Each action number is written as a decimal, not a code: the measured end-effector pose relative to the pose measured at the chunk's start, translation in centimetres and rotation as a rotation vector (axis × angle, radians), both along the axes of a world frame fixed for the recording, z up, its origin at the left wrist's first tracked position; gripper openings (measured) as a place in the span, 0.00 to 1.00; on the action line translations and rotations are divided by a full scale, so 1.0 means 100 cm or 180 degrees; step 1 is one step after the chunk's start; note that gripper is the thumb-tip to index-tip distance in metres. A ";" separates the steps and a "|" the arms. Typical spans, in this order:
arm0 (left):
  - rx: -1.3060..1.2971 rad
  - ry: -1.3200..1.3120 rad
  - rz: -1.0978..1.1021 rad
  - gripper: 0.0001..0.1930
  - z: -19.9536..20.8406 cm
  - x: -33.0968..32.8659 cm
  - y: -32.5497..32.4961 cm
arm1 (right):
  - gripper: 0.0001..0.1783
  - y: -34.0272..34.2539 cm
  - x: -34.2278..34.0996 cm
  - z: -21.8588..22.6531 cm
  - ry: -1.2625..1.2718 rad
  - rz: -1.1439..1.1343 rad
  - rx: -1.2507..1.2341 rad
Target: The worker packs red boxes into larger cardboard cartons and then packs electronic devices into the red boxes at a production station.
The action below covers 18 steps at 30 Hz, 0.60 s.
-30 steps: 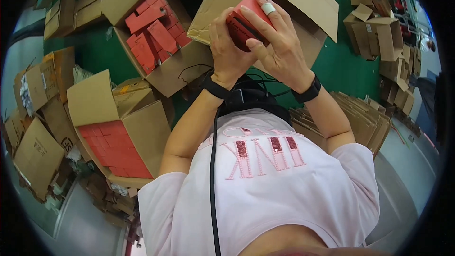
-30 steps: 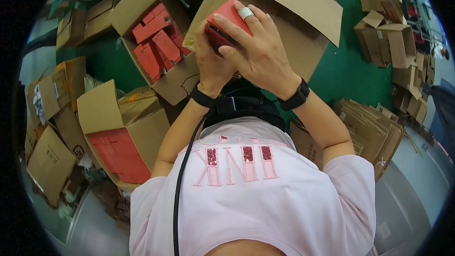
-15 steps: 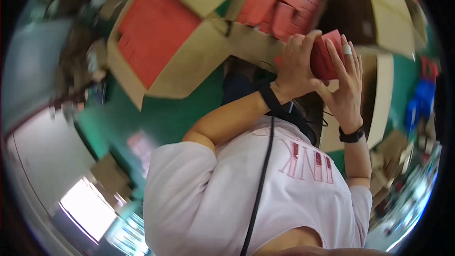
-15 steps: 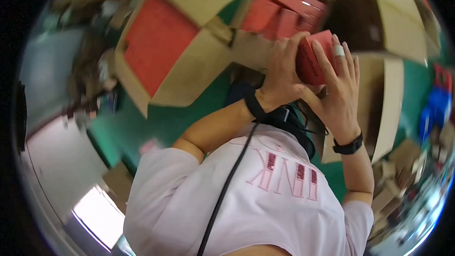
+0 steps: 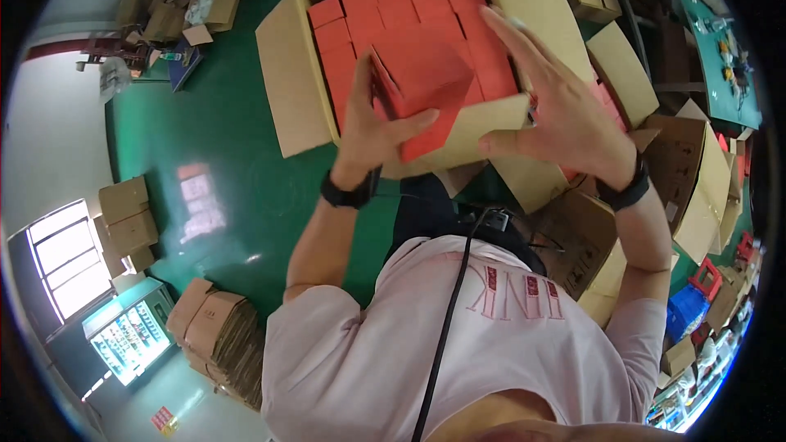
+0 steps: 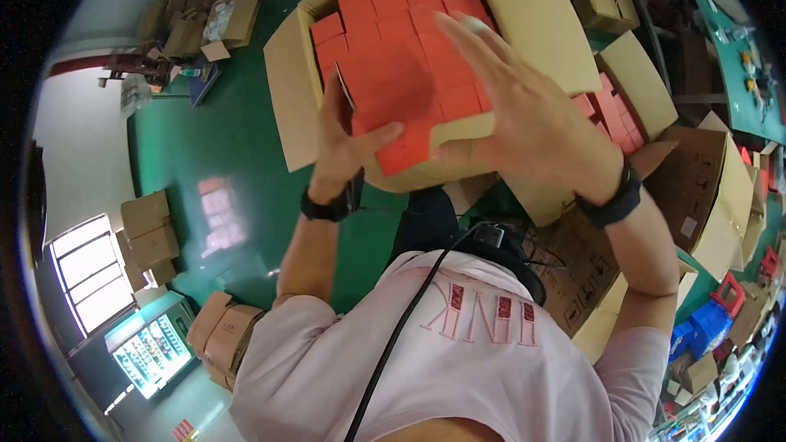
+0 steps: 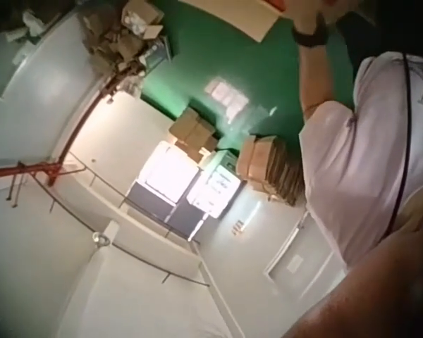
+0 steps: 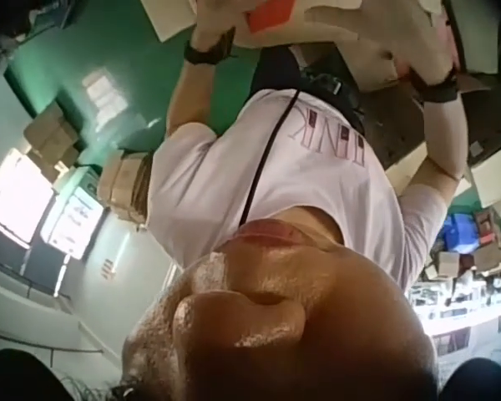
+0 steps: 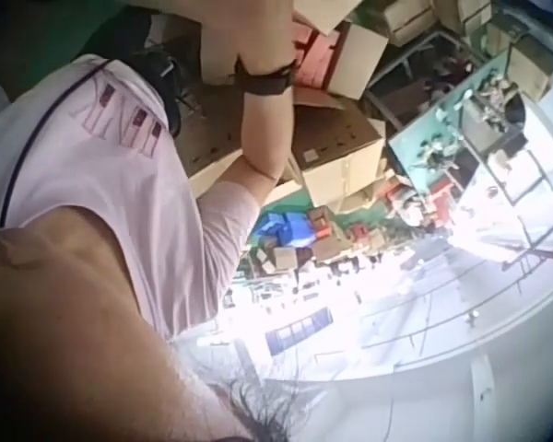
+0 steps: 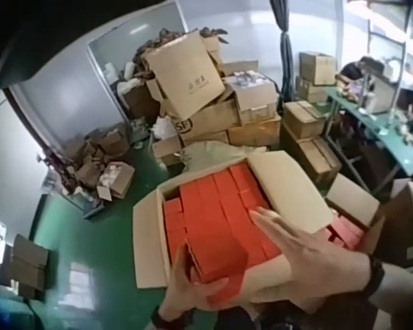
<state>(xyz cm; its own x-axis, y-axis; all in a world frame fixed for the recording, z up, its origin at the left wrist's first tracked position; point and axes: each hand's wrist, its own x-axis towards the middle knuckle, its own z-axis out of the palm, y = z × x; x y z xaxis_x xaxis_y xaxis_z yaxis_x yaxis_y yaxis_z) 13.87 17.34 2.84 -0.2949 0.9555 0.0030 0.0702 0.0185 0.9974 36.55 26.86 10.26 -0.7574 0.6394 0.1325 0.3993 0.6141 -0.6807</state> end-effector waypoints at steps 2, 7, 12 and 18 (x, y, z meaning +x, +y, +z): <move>0.0066 -0.0193 -0.0601 0.43 -0.002 -0.055 0.025 | 0.61 0.037 -0.062 0.002 -0.0095 0.0245 0.0098; -0.0625 -0.2203 -0.0992 0.33 -0.006 -0.144 0.084 | 0.59 0.144 -0.201 -0.016 -0.0607 0.1114 -0.1179; -0.0653 -0.3102 -0.0759 0.30 -0.034 -0.181 0.102 | 0.44 0.190 -0.233 0.008 -0.0678 0.0714 -0.2282; -0.0484 -0.4465 -0.0850 0.31 -0.073 -0.193 0.101 | 0.53 0.208 -0.278 0.013 -0.1623 0.0728 -0.2493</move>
